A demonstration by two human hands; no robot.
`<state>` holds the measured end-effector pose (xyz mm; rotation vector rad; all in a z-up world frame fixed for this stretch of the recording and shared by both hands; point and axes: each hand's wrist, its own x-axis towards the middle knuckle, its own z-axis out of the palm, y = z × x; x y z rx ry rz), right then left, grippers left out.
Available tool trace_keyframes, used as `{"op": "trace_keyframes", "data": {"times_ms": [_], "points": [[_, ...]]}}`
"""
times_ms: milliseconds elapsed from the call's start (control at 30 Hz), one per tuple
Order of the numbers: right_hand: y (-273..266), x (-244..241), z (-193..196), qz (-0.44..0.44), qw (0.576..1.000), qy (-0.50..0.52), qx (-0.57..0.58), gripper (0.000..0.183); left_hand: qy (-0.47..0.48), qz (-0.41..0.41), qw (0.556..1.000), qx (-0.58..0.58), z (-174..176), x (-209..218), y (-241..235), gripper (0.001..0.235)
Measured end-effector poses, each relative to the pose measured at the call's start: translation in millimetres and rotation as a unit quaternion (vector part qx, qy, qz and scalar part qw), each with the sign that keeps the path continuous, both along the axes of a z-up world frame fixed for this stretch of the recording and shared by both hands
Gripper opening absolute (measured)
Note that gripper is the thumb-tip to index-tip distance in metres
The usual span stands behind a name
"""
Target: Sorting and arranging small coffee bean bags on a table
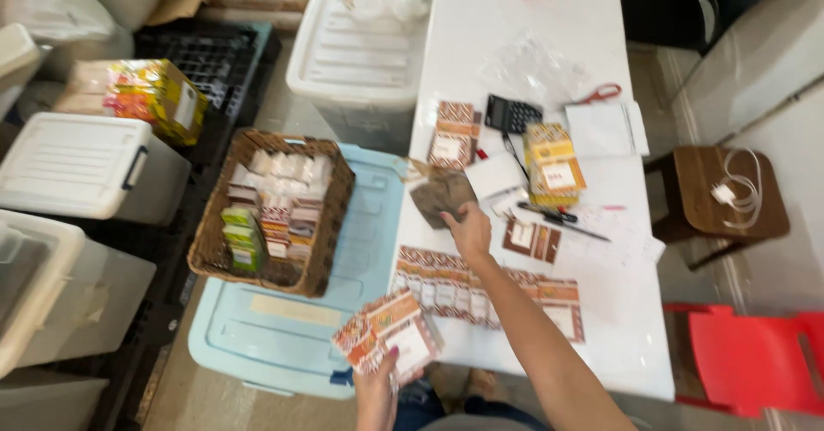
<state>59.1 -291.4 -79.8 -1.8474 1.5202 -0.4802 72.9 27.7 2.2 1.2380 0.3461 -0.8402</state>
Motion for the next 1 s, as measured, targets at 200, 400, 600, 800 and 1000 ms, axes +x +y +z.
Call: {"op": "trace_keyframes", "data": {"times_ms": [200,400,600,800,1000], "points": [[-43.4,24.6,-99.8,0.069,0.982,0.147,-0.095,0.022,0.059,0.051,0.995,0.061,-8.3,43.1,12.7,0.069],[-10.3,15.8,-17.6,0.004,0.998,0.009,0.063,0.027,0.065,-0.011,0.998,0.015,26.2,76.4,0.0,0.065],[100.2,-35.5,53.2,-0.054,0.988,-0.078,0.120,0.014,0.068,-0.115,0.989,-0.065,-5.5,85.6,-18.9,0.056],[147.4,-53.0,77.4,-0.173,0.906,-0.340,0.185,0.020,0.058,-0.241,0.964,-0.091,22.9,104.8,-58.8,0.060],[176.9,-55.0,142.9,-0.138,0.934,-0.305,0.124,0.045,0.006,-0.377,0.909,-0.177,29.3,97.8,-72.6,0.047]]}}
